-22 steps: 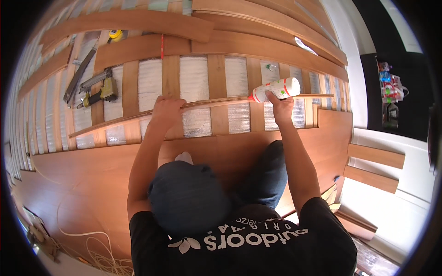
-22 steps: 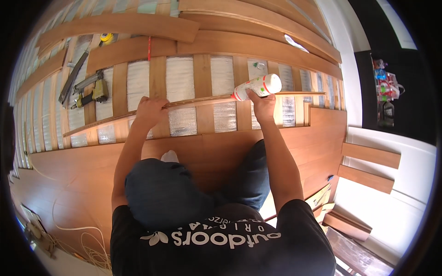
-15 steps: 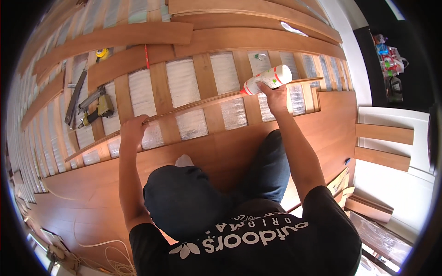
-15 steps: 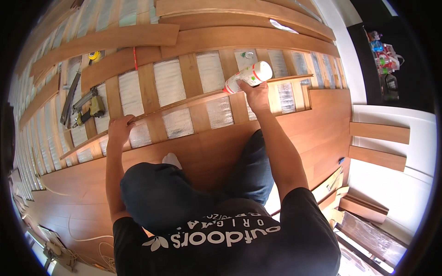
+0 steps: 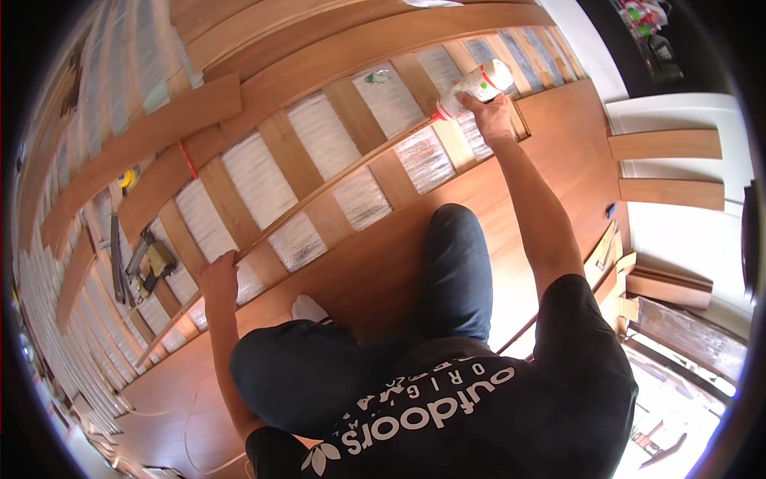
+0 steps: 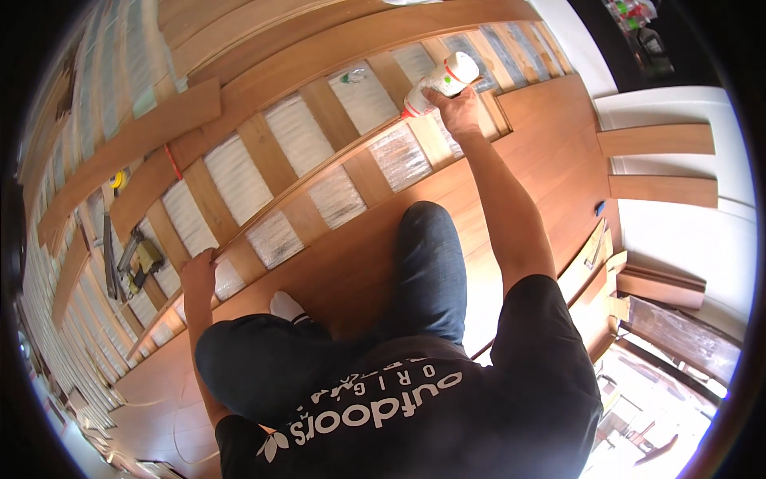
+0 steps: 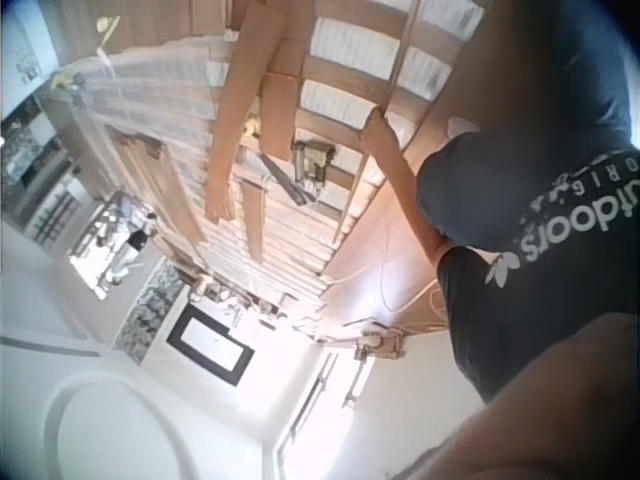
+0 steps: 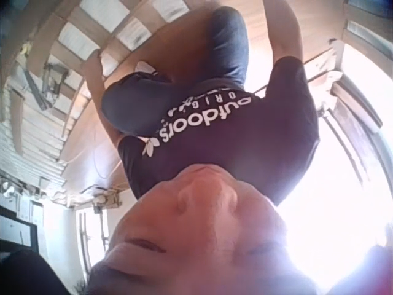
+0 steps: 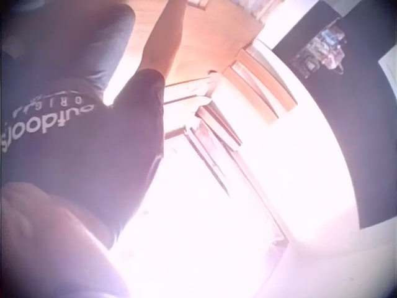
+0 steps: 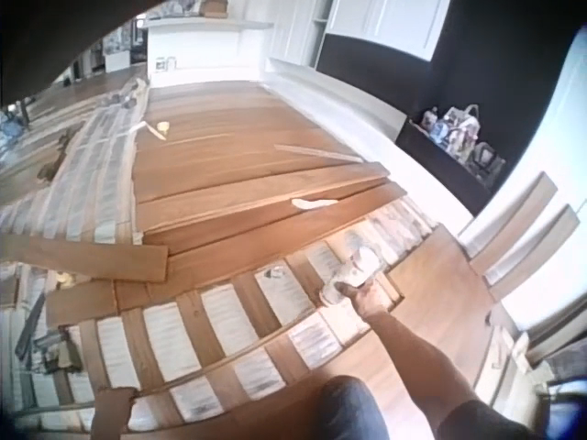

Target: The person installs laminate wood flooring planks by applying glue to the edges, fitting them together, and securing them with a nail gun and hammer.

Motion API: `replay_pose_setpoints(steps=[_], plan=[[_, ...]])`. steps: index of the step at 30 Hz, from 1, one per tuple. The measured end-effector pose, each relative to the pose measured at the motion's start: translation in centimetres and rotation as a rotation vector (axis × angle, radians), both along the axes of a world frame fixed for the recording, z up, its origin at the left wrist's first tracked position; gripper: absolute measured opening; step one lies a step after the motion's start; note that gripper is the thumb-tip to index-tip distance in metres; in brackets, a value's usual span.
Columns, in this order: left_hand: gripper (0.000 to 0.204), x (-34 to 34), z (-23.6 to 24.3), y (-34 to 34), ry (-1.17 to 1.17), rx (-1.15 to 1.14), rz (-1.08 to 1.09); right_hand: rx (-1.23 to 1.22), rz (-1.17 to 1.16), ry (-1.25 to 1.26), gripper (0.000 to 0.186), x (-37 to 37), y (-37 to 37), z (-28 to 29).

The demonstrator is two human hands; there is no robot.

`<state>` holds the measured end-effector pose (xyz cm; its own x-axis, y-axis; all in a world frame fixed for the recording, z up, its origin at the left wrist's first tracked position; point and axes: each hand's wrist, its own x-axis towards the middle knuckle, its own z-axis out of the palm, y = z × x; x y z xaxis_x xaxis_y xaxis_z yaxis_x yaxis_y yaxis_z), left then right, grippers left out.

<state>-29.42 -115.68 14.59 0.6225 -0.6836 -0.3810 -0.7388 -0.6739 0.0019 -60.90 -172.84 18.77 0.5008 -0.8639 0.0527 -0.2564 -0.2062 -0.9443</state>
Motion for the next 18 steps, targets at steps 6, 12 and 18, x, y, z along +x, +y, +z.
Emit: replay_pose_setpoints(steps=[6,12,18], plan=[[0.035,0.0,0.0,0.0,0.062,-0.027,0.05,0.085,-0.26,-0.02,0.049,-4.1,-10.2,-1.1],[0.033,-0.4,0.2,-0.8,0.024,-0.004,0.09,0.038,-0.412,0.07,0.051,-6.8,-16.7,-0.8],[0.031,-0.2,0.2,-0.6,0.064,-0.142,0.083,-0.012,-0.412,0.079,0.056,-8.2,-20.5,-0.6]])
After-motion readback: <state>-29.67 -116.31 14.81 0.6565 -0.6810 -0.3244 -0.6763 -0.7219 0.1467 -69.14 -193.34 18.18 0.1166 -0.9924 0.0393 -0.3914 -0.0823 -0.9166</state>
